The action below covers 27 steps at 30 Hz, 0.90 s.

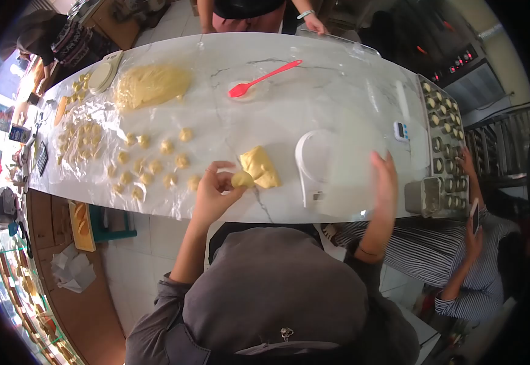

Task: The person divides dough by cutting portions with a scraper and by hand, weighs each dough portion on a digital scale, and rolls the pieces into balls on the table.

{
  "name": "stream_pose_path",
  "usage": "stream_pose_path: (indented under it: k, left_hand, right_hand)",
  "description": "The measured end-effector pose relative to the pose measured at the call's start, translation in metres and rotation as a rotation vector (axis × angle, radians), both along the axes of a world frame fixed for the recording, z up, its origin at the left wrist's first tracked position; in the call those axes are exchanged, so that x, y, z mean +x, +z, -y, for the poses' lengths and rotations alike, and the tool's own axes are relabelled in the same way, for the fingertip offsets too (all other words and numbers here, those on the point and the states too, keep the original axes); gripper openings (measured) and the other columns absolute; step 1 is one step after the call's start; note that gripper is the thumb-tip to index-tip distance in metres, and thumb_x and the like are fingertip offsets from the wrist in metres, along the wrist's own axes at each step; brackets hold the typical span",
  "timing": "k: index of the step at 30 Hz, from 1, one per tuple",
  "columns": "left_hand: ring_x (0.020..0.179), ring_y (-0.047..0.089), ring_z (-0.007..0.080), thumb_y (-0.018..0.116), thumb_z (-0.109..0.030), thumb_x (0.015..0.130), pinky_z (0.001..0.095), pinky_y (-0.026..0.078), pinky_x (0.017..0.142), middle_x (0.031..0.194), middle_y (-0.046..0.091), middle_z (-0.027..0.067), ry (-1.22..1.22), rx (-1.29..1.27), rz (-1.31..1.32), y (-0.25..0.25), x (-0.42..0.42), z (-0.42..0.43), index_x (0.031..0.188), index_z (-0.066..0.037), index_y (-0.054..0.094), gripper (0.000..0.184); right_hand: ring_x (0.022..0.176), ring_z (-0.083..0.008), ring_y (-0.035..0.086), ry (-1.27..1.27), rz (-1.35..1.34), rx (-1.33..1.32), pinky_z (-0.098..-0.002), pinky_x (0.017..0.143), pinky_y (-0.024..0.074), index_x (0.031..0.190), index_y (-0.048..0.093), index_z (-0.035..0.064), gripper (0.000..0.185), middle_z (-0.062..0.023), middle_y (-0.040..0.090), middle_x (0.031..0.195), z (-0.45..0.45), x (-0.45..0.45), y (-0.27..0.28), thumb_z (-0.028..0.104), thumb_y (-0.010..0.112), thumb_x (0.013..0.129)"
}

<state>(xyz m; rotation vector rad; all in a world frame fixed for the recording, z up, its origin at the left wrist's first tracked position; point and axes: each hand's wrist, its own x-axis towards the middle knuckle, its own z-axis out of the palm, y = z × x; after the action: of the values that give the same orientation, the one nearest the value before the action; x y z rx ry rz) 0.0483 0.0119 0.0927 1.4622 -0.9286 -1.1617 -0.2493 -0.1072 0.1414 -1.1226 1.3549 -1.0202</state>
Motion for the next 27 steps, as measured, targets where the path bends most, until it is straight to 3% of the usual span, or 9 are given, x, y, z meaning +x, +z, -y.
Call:
stream_pose_path:
  k: [3, 6, 8, 15, 18, 27]
  left_hand:
    - [0.076, 0.062, 0.0104, 0.066, -0.001, 0.074, 0.0224, 0.049, 0.071, 0.084, 0.065, 0.0081, 0.002, -0.068, 0.037, -0.012, -0.031, 0.017, 0.095, 0.004, 0.055, 0.024]
    - [0.082, 0.063, 0.0146, 0.065, -0.004, 0.075, 0.027, 0.05, 0.075, 0.091, 0.065, 0.0076, -0.049, -0.127, 0.187, -0.017, -0.064, 0.036, 0.098, 0.002, 0.058, 0.024]
    - [0.085, 0.062, 0.0158, 0.065, -0.005, 0.075, 0.0284, 0.05, 0.076, 0.093, 0.064, 0.0068, -0.073, -0.179, 0.268, -0.014, -0.083, 0.046, 0.097, 0.001, 0.059, 0.023]
    - [0.09, 0.06, 0.0167, 0.067, -0.007, 0.074, 0.0302, 0.048, 0.075, 0.1, 0.063, 0.0049, -0.064, -0.226, 0.364, -0.011, -0.12, 0.061, 0.096, -0.003, 0.061, 0.023]
    - [0.09, 0.06, 0.0169, 0.067, -0.007, 0.074, 0.0302, 0.048, 0.074, 0.099, 0.062, 0.0054, -0.04, -0.19, 0.394, -0.014, -0.128, 0.055, 0.096, -0.003, 0.062, 0.024]
    - [0.079, 0.057, 0.0233, 0.065, -0.004, 0.07, 0.0328, 0.047, 0.072, 0.092, 0.058, 0.0099, -0.003, -0.279, 0.635, -0.025, -0.151, 0.076, 0.098, -0.002, 0.063, 0.028]
  right_hand:
    - [0.107, -0.0232, 0.053, -0.095, 0.178, 0.207, -0.0324, 0.088, 0.0455, 0.126, 0.04, -0.0045, 0.05, -0.0145, 0.052, 0.119, 0.001, -0.095, -0.042, 0.027, 0.05, 0.088]
    - [0.088, -0.0229, 0.062, 0.048, 0.438, 0.38, -0.0298, 0.072, 0.0525, 0.126, 0.039, -0.0032, 0.047, -0.0206, 0.058, 0.109, 0.009, -0.128, -0.099, 0.028, 0.045, 0.091]
    - [0.084, -0.0228, 0.063, 0.025, 0.501, 0.39, -0.0298, 0.072, 0.0527, 0.127, 0.038, -0.0042, 0.05, -0.0215, 0.059, 0.106, 0.017, -0.116, -0.112, 0.03, 0.046, 0.091]
    - [0.084, -0.0199, 0.063, -0.063, 0.743, 0.426, -0.0239, 0.064, 0.0537, 0.126, 0.036, -0.004, 0.05, -0.0241, 0.057, 0.112, 0.058, -0.09, -0.103, 0.029, 0.048, 0.09]
    - [0.096, -0.0206, 0.058, 0.069, 0.771, 0.489, -0.0322, 0.078, 0.0497, 0.116, 0.049, 0.0025, 0.04, -0.0093, 0.058, 0.108, 0.078, -0.116, -0.131, 0.029, 0.054, 0.088]
    - [0.107, -0.0237, 0.052, -0.129, 0.763, 0.376, -0.0367, 0.089, 0.044, 0.121, 0.045, 0.005, 0.043, -0.0107, 0.054, 0.113, 0.105, -0.131, -0.147, 0.03, 0.055, 0.087]
